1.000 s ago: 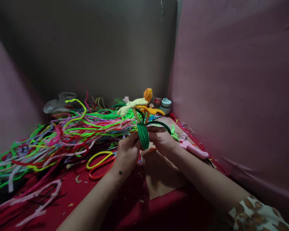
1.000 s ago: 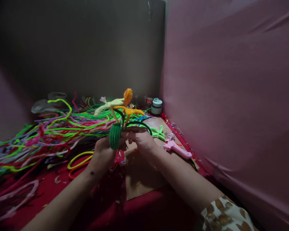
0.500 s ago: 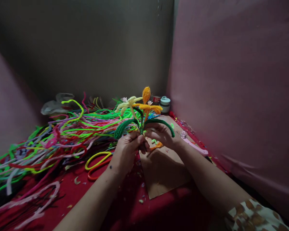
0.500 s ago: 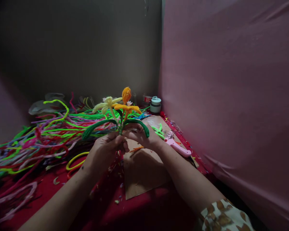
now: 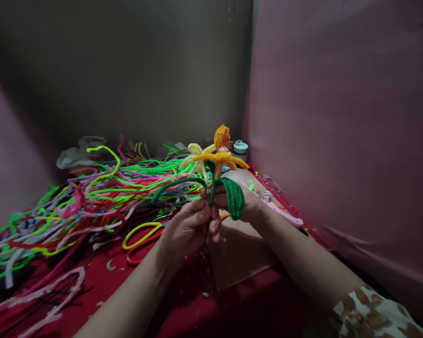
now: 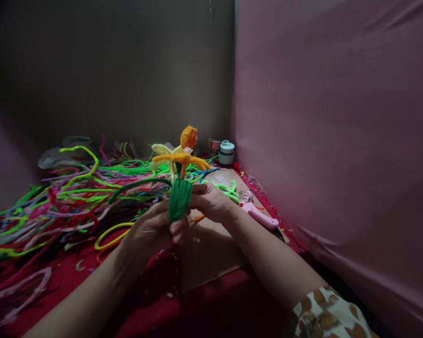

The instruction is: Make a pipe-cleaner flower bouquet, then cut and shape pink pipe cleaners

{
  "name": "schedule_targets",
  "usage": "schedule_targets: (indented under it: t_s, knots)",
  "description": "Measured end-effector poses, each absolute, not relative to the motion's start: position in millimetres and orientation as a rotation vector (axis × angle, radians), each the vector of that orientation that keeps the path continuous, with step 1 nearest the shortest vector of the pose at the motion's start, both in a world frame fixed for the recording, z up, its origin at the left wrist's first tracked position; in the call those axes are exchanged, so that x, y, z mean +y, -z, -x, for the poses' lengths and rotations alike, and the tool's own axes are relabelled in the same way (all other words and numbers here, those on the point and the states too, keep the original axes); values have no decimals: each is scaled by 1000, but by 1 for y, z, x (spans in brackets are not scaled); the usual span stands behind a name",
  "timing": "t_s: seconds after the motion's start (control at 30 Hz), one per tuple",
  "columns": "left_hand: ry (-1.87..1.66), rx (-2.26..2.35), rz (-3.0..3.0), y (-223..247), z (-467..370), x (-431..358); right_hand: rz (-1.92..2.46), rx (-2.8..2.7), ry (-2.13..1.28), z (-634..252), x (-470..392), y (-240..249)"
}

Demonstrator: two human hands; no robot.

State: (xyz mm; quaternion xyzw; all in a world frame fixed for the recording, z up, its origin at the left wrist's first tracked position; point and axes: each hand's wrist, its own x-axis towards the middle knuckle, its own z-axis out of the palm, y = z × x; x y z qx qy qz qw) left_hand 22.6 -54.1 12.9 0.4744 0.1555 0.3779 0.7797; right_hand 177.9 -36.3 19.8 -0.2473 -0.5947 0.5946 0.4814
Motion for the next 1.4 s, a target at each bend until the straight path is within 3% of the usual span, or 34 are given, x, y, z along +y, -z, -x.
schedule_targets:
  t_s: [0.2,0.57,0.77,1.0,1.23,1.4]
  knots:
    - [-724,328,-982,-12,-20,-52,540,-1457,-1627,-174,-45,-20]
    - [-1033,907,-1689,-20,-21,-48,551,-1341,-1404,-171,-34,-6]
    - [-1123,1112,-1747,-8,-26,-47,681,-1244,-1279,-165,-35,-7]
    - [-1035,900,-1585,-23,-23,-48,794,-1424,-1085,-173,-35,-16]
    - [-781,350,-1121,-8,-25,-53,508,-1358,-1579,-179,-31,-10]
    - [-551,-53,-815,5,-27,-62,362,-1391,-1748,-173,-39,-16]
